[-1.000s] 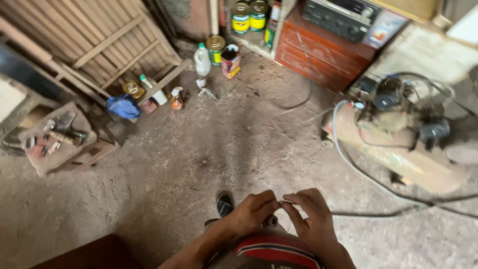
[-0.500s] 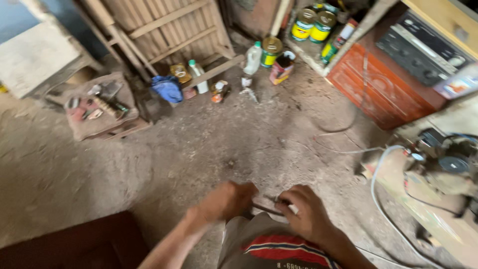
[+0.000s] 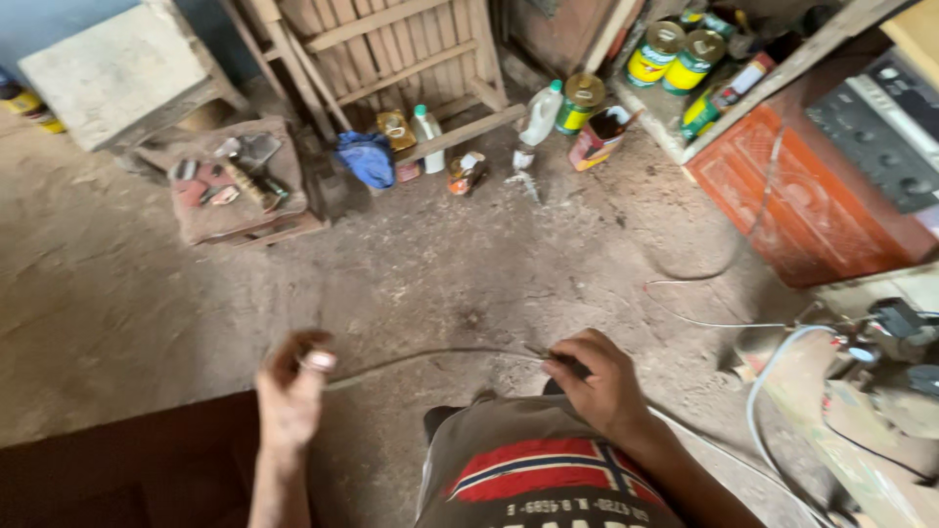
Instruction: The person carries an air hose across the workshop, sits on the floor, and pours liquid from a can into the spray gun's cup. They attach the cup to the spray gun, connect the hose, and spray a clear finish over the surface of a wooden table top, moving the gun in passes across the wood.
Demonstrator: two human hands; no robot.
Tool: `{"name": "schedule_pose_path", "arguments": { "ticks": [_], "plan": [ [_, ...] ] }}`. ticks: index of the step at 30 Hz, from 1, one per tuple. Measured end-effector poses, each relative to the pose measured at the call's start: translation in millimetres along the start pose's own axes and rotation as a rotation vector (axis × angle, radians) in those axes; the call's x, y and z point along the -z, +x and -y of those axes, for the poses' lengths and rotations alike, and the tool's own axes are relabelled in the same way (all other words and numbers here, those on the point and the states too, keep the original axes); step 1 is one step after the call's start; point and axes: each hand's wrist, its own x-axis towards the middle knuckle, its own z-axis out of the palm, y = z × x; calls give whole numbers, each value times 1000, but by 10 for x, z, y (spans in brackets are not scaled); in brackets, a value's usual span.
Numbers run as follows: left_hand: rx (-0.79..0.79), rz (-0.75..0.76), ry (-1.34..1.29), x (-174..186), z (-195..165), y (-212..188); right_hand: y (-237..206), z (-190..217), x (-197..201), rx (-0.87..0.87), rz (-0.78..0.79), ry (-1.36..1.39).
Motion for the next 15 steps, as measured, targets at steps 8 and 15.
{"name": "schedule_pose_path", "arguments": {
  "ticks": [8, 15],
  "plan": [
    [578, 184, -13, -1125, 360, -340, 326, -35, -82, 110, 105, -117],
    [387, 585, 178, -1389, 137, 431, 597, -402, 39, 35, 78, -69]
  ]
}}
